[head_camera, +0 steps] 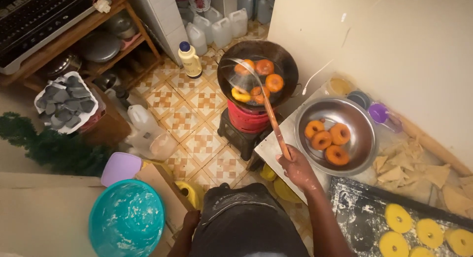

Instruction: Frying doughnuts in a pan of hot oil, flipping them for even cooking, and removing them to a bowl using a wooden stick and a skimmer.

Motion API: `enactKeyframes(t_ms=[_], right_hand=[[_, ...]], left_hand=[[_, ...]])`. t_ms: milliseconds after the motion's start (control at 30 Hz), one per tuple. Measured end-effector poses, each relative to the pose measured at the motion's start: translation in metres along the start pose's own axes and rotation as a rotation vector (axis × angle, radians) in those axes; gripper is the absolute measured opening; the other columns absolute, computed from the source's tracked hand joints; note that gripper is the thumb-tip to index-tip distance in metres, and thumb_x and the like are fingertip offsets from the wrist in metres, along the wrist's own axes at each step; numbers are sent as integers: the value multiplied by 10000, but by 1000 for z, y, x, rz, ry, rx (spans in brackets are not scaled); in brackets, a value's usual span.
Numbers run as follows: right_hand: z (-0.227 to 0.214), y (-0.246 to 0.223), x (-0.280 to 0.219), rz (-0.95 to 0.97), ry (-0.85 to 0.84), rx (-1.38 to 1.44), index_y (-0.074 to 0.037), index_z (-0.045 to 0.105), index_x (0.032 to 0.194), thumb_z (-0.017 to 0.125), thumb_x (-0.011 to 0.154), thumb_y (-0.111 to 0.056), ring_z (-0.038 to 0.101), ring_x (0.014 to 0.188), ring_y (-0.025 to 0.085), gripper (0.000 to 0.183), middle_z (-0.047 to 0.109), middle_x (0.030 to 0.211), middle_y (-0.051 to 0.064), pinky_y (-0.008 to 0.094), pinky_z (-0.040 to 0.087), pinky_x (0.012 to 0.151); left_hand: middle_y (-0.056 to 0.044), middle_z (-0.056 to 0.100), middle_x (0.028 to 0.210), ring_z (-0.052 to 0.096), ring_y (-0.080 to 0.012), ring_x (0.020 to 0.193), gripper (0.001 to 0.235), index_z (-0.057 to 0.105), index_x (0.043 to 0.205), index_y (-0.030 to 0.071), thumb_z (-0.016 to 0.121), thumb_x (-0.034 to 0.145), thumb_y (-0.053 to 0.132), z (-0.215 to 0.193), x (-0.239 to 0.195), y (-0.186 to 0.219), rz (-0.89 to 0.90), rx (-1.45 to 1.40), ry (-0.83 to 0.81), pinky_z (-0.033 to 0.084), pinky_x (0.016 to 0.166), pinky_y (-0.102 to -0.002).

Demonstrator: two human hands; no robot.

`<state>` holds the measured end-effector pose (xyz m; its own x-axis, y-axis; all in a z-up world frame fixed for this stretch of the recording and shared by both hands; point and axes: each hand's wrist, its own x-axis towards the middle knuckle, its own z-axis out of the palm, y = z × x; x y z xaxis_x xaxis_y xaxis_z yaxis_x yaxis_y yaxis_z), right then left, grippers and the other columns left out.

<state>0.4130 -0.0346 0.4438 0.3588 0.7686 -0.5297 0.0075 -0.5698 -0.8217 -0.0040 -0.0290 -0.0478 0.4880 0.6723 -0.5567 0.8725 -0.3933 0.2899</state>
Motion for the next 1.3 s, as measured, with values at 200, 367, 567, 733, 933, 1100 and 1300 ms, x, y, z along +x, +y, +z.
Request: enactKeyframes(t_ms=[200,367,567,733,933,1100,1300], right_hand=[[22,-7,20,22,211,71,-92,472,891,514,837,-228,416,574,142,152,383,697,18,290,375,491],[34,-23,54,-9,447,-50,-89,414,789,490,797,-152,434,567,189,99,423,671,57,360,325,507],[36,-22,84,155,449,172,-99,462,940,511,856,-225,425,603,163,159,438,754,51,282,364,488],[22,-54,54,243,306,279,-93,446,818,497,911,-246,368,545,123,186,415,710,30,231,320,470],[-8,1,105,145,64,703,-122,418,845,528,873,-119,363,461,82,114,473,643,25,209,307,411],[-22,13,111,209,-13,762,-104,487,792,517,874,-118,364,440,78,89,505,638,34,202,313,381],[-38,11,110,212,-76,814,52,492,1055,557,833,-115,488,520,105,285,570,797,107,186,379,372]], left_hand=[[8,661,865,609,-127,743,123,623,843,149,548,829,245,-23,-14,20,-245,-121,-173,436,646,-283],[-74,659,921,641,-209,838,138,635,876,86,553,800,167,-24,-16,17,-217,-160,-126,475,680,-332],[-78,618,667,589,-206,607,59,551,642,108,568,686,142,5,-14,-6,53,-61,195,403,520,-345],[-151,614,727,593,-310,679,165,611,714,74,538,737,220,8,-14,-9,-91,-54,65,418,558,-429],[-112,628,789,591,-249,740,184,632,758,111,506,740,244,-5,-21,-4,-162,-140,-16,423,611,-380],[-124,643,816,617,-306,791,194,649,800,105,536,755,256,2,-10,-13,-33,-10,82,480,654,-422],[-106,650,880,634,-252,798,140,629,887,77,613,769,150,-32,-15,8,-101,-86,-28,489,672,-353]])
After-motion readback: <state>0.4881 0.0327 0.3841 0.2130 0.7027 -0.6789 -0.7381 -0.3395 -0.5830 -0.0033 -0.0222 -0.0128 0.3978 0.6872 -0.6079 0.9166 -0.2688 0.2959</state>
